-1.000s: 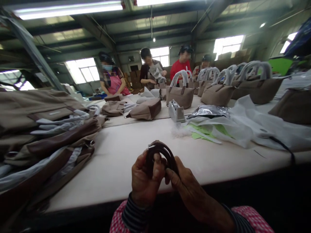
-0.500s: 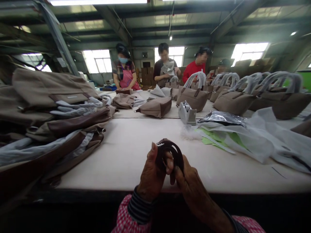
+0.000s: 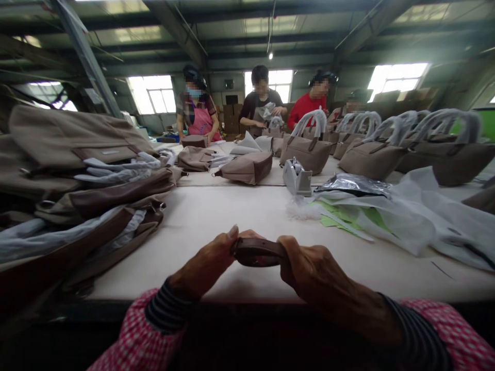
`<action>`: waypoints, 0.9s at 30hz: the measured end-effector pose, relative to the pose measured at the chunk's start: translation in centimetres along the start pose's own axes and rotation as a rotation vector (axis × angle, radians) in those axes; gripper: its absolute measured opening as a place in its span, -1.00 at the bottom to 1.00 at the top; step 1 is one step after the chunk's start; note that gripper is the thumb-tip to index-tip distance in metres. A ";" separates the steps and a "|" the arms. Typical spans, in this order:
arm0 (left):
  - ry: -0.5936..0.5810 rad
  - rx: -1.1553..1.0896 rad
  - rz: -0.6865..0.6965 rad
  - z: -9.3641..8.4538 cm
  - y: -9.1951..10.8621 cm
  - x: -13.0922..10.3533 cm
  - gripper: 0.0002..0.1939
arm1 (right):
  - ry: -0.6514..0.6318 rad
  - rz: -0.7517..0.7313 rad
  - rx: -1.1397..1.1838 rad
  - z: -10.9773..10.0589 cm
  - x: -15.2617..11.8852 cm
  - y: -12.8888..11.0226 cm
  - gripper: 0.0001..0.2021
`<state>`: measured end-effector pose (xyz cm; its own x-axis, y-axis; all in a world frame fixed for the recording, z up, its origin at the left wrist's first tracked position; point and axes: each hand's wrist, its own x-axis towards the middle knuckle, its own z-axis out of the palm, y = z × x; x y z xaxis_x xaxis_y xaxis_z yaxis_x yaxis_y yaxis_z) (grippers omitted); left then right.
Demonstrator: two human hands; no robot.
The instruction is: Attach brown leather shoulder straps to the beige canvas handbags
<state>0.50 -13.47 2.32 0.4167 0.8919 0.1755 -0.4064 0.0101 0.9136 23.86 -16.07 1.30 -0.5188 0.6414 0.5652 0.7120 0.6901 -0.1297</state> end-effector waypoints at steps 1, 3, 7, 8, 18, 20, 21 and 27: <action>-0.102 0.141 -0.016 -0.4 1.3 0.3 -0.66 | 0.033 -0.109 -0.099 -0.2 0.7 0.7 -0.81; -0.338 0.468 -0.038 -0.9 3.6 1.0 -0.57 | 0.073 -0.263 -0.253 -0.3 2.2 1.9 -0.81; -0.468 1.015 -0.039 -1.3 4.5 2.2 -0.66 | -0.022 -0.409 -0.413 1.4 4.0 3.8 -0.82; -0.440 1.102 -0.023 -1.5 3.7 2.3 -0.69 | -0.068 -0.407 -0.424 2.1 4.0 4.0 -0.82; -0.406 1.396 0.353 -5.9 -3.5 1.8 -0.85 | -0.378 -0.086 0.194 2.6 1.1 6.1 -0.73; -0.438 1.383 0.373 -6.2 -3.2 2.0 -0.86 | -0.370 -0.065 0.231 2.3 1.0 6.4 -0.84; -0.455 1.384 0.382 -6.3 -3.1 2.1 -0.87 | -0.356 -0.061 0.236 2.3 1.2 6.5 -0.83; -0.608 1.503 0.451 -6.4 -2.6 3.0 -0.85 | -0.291 -0.084 0.296 3.6 3.5 8.2 -0.79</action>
<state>-2.38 -7.92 -1.85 0.8690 0.4076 0.2805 0.3601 -0.9098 0.2063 26.15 -6.93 -0.70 -0.7114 0.6173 0.3359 0.5169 0.7834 -0.3450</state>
